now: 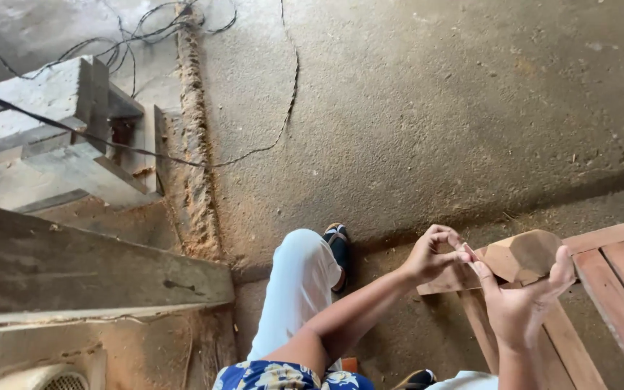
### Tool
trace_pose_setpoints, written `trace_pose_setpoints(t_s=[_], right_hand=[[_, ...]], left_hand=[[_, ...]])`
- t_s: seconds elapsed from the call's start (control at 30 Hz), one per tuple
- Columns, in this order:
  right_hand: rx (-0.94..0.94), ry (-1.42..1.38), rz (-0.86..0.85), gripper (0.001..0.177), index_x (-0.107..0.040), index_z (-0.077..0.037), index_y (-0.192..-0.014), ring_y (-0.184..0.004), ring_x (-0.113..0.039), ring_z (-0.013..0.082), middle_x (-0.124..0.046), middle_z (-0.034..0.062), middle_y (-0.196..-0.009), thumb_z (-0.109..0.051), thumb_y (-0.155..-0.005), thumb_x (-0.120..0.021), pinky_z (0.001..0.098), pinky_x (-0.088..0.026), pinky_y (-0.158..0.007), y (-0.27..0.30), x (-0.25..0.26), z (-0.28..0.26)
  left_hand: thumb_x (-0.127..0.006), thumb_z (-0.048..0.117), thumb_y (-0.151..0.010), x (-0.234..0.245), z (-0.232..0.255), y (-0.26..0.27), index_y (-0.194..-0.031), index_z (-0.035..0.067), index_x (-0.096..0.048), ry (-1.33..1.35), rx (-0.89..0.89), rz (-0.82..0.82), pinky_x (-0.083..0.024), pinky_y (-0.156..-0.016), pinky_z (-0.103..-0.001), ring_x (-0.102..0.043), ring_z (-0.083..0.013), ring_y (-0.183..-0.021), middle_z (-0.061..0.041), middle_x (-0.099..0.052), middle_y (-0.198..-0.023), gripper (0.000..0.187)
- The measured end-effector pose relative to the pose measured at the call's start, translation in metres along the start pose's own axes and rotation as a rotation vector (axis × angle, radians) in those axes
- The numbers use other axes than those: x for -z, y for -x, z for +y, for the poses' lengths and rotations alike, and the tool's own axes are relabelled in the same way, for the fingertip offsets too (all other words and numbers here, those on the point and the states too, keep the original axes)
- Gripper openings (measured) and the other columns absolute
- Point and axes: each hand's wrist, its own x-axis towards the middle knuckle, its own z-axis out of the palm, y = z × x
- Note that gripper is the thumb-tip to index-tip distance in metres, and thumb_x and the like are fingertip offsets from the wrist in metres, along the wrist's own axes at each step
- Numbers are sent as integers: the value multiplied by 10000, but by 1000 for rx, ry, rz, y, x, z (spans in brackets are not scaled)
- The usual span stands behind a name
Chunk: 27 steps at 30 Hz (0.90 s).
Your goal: Sanding a wooden furniture component to smooth its surface using a sanding block
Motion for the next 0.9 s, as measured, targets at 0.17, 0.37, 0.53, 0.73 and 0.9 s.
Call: trace_pose_setpoints(t_s=[0.17,0.37,0.53,0.73,0.9], right_hand=[[-21,-69,-34,1054,-225,104,-1521,-1347,-388,556,-348,361,-1482,-218,-781,-904,650,-346,-1164,5,3,7],[-129,-379,-146,775,-186,24,-1593,-1502,-290,415,-240,252,-1575,-227,-1004,-623,542,-272,-1270,-5,28,7],[-305,-797,-28,610,-195,-169,-1646,-1351,-470,374,-368,207,-1535,-304,-1127,-485,473,-410,-1133,-6,38,52],[-574,-432,-22,571,-232,-145,-1587,-1226,-597,354,-412,236,-1473,-200,-1115,-549,461,-555,-959,29,12,152],[-557,-159,-82,588,-352,-133,-1517,-1116,-599,272,-562,187,-1303,-78,-992,-609,387,-532,-889,23,1,149]], left_hand=[[-793,144,-898,-25,-31,18,-1031,114,-604,258,15,77,-566,-853,-196,-712,-93,-911,-13,-715,-954,233],[-554,13,-986,-58,31,46,-1376,126,-562,-84,-81,307,-457,-1076,-347,-520,-233,-1254,-109,-528,-1331,406],[-370,306,-1052,-135,25,42,-1624,64,-196,473,-40,510,-197,-955,-266,-258,-107,-1133,-20,-336,-1346,645],[-387,771,-965,-122,18,24,-1642,56,-101,364,-184,498,-126,-1316,-409,-128,-201,-1596,-110,-109,-1732,1026],[-270,610,-1141,-59,-21,18,-1685,214,36,39,-431,66,-130,-1367,-602,36,-262,-1672,-76,74,-1773,740]])
